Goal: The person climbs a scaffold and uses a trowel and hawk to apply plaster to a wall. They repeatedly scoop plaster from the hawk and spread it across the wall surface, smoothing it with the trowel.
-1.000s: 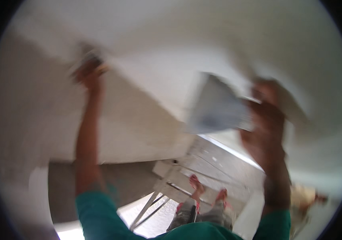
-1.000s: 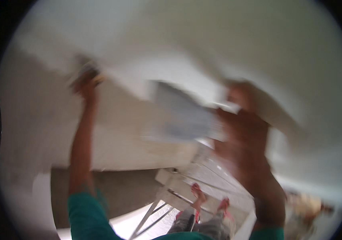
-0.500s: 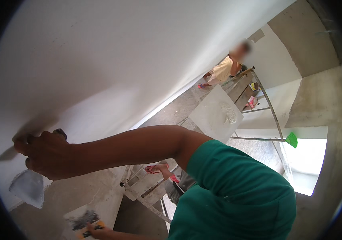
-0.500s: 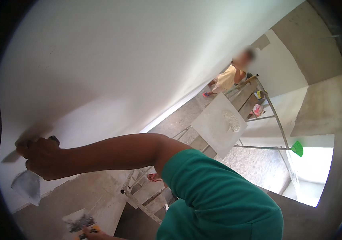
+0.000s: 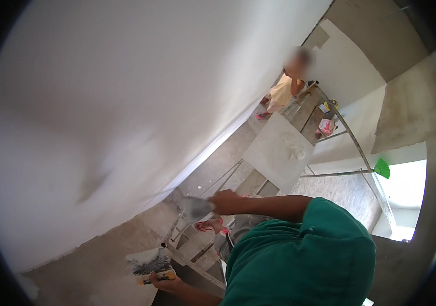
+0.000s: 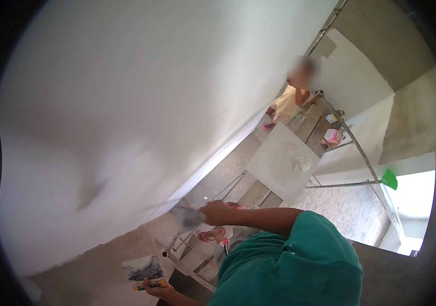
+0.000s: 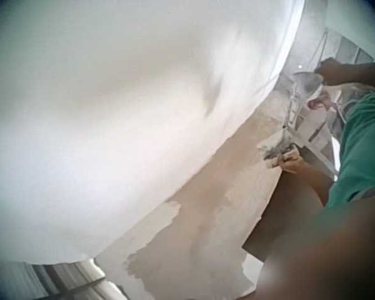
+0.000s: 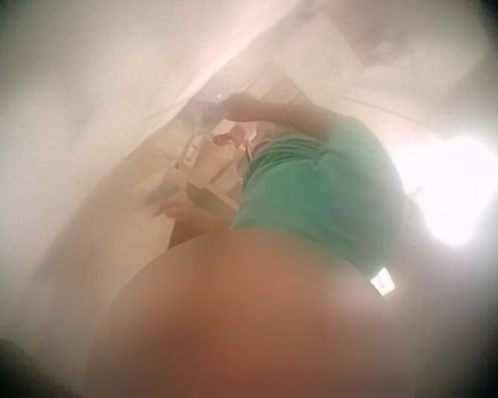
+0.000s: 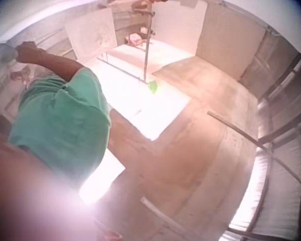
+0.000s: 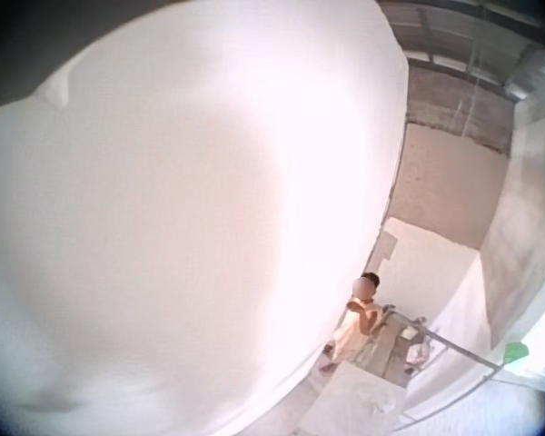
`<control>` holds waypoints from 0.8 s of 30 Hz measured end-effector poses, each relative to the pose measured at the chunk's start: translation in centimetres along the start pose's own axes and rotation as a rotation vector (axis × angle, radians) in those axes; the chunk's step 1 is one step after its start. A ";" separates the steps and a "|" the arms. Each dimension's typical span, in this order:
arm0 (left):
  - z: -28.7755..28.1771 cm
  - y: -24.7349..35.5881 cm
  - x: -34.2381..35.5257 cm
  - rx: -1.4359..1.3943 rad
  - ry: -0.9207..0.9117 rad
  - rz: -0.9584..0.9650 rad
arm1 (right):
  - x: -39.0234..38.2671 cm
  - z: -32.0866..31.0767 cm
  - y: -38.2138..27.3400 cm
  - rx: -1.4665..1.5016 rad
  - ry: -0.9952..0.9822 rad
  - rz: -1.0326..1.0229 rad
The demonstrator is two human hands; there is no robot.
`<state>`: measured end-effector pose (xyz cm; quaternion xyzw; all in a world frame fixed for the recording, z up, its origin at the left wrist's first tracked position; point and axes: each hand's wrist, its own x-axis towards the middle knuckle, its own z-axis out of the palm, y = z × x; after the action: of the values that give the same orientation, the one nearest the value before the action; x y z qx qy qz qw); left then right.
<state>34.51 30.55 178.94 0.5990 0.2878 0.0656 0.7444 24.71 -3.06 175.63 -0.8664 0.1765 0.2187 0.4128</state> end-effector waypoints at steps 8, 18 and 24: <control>2.6 -1.0 -5.8 0.007 -0.207 -0.028 | -9.1 3.9 15.7 -0.088 0.129 0.316; 4.7 -1.5 -9.3 -0.130 -0.334 0.007 | -11.6 2.4 14.3 0.106 0.338 0.286; 5.0 -2.1 -8.4 -0.125 -0.401 -0.022 | -11.7 -0.3 11.9 0.078 0.299 0.237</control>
<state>29.57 21.92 180.49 0.5494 0.1360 -0.0453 0.8232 9.16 -8.99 174.34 -0.8457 0.3448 0.1277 0.3868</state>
